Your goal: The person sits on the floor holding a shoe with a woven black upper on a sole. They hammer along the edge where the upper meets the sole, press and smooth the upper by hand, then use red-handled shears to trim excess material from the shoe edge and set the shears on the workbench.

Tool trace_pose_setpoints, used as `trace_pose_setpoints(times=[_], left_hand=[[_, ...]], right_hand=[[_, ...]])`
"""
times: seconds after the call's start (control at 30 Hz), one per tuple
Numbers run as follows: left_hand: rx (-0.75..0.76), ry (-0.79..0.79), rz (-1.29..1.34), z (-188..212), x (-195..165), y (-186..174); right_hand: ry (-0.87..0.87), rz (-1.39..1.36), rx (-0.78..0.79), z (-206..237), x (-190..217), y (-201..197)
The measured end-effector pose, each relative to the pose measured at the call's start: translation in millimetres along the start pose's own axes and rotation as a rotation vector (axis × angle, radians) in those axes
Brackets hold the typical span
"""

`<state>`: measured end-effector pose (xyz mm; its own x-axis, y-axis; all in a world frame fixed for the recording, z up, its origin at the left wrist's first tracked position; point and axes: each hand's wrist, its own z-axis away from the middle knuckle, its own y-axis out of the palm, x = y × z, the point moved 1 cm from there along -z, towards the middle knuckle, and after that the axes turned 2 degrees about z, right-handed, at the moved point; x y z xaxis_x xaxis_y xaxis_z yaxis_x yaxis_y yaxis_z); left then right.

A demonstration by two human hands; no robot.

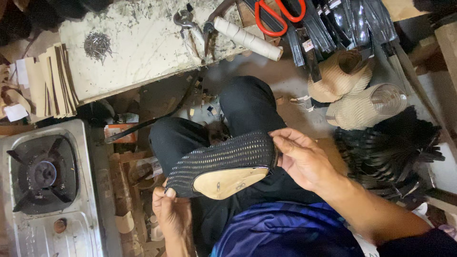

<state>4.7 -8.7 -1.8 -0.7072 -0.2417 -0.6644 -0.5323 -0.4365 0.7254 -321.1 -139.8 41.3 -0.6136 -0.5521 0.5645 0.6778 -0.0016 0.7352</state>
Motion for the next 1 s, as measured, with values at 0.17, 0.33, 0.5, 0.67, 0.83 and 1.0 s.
trace_pose_setpoints(times=[0.17,0.33,0.5,0.67,0.83,1.0], left_hand=[[-0.051,0.026,-0.071,5,-10,20],[-0.096,0.037,-0.057,18,-36,40],[-0.129,0.064,-0.143,33,-47,39],[-0.062,0.056,-0.129,40,-59,39],[-0.050,0.026,-0.110,4,-84,37],[-0.031,-0.036,-0.094,-11,-108,13]], right_hand=[[-0.067,0.262,-0.103,10,9,22],[-0.104,0.392,0.062,38,40,69],[-0.068,0.806,0.040,49,49,92],[-0.003,0.690,-0.029,57,33,90],[-0.022,0.506,0.004,24,18,100],[-0.065,0.817,-0.052,-11,-6,102]])
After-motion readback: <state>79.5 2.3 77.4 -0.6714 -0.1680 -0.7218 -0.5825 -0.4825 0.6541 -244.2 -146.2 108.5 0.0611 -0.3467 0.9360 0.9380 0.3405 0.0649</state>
